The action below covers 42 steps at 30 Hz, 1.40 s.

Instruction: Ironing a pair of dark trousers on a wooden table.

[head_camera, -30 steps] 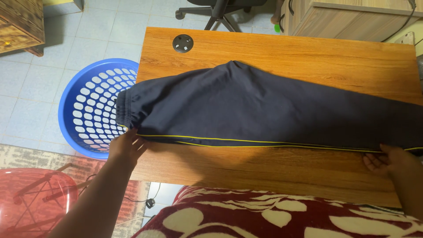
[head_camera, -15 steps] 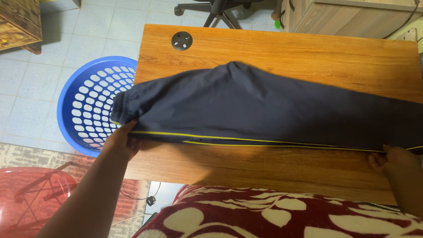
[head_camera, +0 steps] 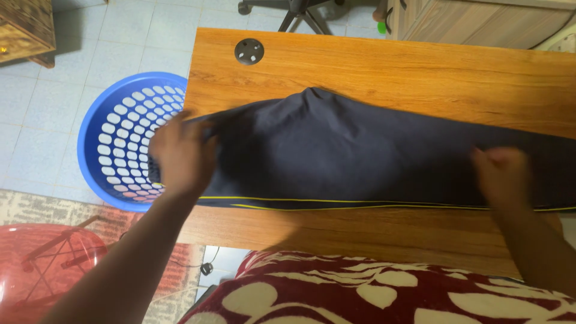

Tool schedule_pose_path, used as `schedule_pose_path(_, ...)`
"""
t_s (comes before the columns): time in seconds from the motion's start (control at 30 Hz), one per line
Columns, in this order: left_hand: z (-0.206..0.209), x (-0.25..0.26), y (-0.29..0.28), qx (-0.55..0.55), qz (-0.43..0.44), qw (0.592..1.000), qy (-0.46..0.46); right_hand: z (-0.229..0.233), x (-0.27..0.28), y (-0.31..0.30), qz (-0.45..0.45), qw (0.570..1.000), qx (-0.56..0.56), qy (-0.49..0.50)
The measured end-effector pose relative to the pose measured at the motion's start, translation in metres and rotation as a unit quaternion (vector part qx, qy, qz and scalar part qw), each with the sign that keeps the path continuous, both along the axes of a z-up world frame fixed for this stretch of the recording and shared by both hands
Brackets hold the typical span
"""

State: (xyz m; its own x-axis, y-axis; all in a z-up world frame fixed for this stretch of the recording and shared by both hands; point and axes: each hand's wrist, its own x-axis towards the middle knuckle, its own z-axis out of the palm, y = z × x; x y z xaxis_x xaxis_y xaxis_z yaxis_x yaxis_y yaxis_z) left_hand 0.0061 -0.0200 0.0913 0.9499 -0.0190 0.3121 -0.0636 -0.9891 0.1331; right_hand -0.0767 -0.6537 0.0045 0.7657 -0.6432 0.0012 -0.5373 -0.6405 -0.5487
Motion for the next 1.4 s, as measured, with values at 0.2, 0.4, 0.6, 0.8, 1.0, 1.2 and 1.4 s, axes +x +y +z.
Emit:
schedule_pose_path(0.2,-0.046,0.029,-0.012,-0.022,-0.194,0.96,0.201,0.044,0.123,0.142,0.428,0.896,-0.039,-0.113)
schedule_pose_path(0.4,-0.038,0.022,0.016,0.072,-0.108,0.955,0.268,0.032,0.206,0.231,0.504,0.86,0.038,-0.076)
schedule_pose_path(0.6,-0.051,0.027,0.045,0.026,-0.101,0.958,0.266,0.014,0.241,0.279,0.414,0.906,0.073,0.046)
schedule_pose_path(0.8,-0.059,0.03,0.054,0.059,-0.128,0.957,0.253,0.002,0.251,0.283,0.333,0.894,0.239,0.182)
schedule_pose_path(1.0,-0.061,0.032,0.056,0.088,-0.154,0.955,0.237,-0.008,0.252,0.278,0.37,0.928,0.03,-0.007)
schedule_pose_path(1.2,-0.039,0.041,0.051,0.061,-0.13,0.963,0.228,-0.016,0.25,0.266,0.389,0.899,0.195,-0.036)
schedule_pose_path(1.4,-0.035,0.047,0.054,-0.083,-0.086,0.981,0.156,0.007,0.243,0.262,0.479,0.877,-0.003,0.029)
